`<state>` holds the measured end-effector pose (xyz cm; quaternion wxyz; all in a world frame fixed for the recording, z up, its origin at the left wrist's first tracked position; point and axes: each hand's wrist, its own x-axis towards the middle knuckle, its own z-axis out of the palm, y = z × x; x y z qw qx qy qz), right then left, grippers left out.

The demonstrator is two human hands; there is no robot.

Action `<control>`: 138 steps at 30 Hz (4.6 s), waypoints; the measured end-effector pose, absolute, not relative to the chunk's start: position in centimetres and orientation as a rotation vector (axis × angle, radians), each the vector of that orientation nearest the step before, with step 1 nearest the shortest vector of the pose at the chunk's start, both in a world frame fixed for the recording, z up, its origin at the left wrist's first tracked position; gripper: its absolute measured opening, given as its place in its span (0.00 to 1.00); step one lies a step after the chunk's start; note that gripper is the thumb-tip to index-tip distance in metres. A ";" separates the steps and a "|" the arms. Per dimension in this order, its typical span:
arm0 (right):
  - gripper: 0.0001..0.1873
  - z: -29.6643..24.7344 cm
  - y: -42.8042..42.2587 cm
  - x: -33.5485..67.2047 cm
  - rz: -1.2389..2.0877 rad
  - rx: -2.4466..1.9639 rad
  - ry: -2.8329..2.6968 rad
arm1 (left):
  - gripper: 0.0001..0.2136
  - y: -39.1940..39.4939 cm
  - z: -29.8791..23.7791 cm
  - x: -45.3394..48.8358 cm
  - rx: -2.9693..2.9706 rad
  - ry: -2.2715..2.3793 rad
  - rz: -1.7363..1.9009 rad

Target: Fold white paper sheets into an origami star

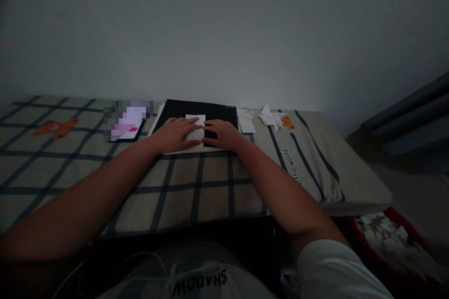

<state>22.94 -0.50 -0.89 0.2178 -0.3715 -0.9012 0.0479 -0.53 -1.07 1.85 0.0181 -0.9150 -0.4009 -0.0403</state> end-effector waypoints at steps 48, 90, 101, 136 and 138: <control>0.28 -0.2 -1.5 22.6 0.176 -1.035 -2.583 | 0.33 0.3 1.7 -1.4 -2.958 -1.123 0.022; 0.18 -0.5 -0.7 22.7 0.074 -0.997 -2.575 | 0.31 0.5 1.5 -1.4 -2.925 -1.097 0.039; 0.16 -0.5 -0.5 22.8 0.107 -0.995 -2.597 | 0.32 0.4 1.5 -1.4 -2.916 -1.100 0.029; 0.19 -0.4 -0.2 23.2 0.168 -0.914 -2.630 | 0.24 0.4 1.7 -0.4 -2.796 -1.250 -0.170; 0.20 -0.3 -0.3 23.1 0.185 -0.935 -2.627 | 0.21 0.8 1.6 -0.3 -2.797 -1.272 -0.212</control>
